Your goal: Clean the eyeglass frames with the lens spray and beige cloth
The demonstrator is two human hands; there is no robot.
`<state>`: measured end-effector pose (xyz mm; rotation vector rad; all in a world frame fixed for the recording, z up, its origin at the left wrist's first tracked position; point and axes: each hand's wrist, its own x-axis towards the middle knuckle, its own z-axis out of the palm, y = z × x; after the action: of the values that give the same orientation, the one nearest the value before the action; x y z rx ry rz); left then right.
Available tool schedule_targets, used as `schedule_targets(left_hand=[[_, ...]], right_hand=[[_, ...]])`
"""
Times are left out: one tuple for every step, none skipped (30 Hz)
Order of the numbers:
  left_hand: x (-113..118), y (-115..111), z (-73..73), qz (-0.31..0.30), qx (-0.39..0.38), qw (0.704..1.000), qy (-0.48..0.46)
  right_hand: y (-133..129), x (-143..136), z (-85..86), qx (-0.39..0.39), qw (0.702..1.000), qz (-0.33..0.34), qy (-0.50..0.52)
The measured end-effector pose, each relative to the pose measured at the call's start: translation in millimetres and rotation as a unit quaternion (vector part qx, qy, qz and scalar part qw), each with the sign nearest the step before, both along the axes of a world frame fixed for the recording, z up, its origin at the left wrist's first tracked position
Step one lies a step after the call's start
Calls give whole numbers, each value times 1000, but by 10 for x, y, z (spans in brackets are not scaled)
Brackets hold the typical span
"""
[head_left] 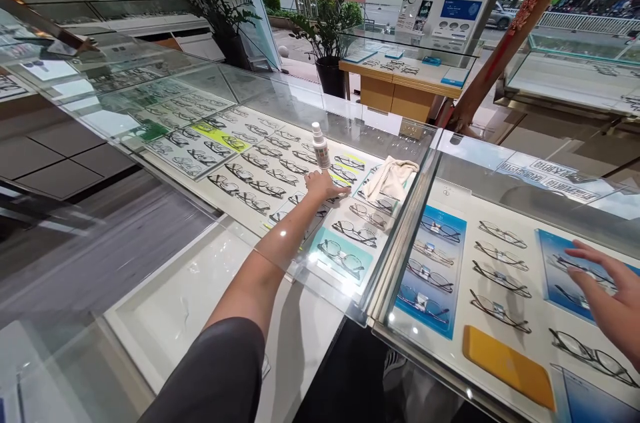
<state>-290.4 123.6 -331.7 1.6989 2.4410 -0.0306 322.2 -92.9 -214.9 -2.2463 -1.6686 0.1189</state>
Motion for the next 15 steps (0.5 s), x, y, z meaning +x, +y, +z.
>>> schedule_targets(left_hand=[[-3,13,-3,-2,0,1000,0],[-6,26,-6,-5,4,1000,1],[-8,38,-9,-11,11,1000,4],[-9,48,-11,-21,19,1000,7],[-7,55,-12,-34,26,999,11],[-3,59,-11,-50,30,998,13],[4,61,-10,-65,28,997,15],[13,62,-7,-78,21,997,15],[23,61,-3,-87,14,996,15],[33,61,2,-92,9,996,15],[43,60,5,-94,5,995,16],[51,61,8,-94,4,995,16],[57,62,10,-95,6,995,15],[60,64,9,-94,8,995,14],[60,67,8,-95,10,995,13]], right_hand=[[-5,-12,15,-11,1000,-6,10],[-9,-24,30,-23,999,-12,21],[-12,-36,43,-32,999,-17,29],[-14,-47,52,-37,999,-20,33],[-14,-54,57,-40,998,-21,36],[-14,-58,56,-41,998,-22,37],[-12,-58,53,-41,998,-23,37],[-10,-55,46,-41,998,-25,35],[-7,-51,40,-41,998,-26,34],[-5,-47,35,-42,998,-26,32],[-4,-43,33,-43,998,-25,31],[-3,-42,34,-45,998,-23,31],[-3,-42,38,-48,998,-21,33],[-4,-45,43,-50,998,-22,35],[-6,-48,48,-52,998,-23,37]])
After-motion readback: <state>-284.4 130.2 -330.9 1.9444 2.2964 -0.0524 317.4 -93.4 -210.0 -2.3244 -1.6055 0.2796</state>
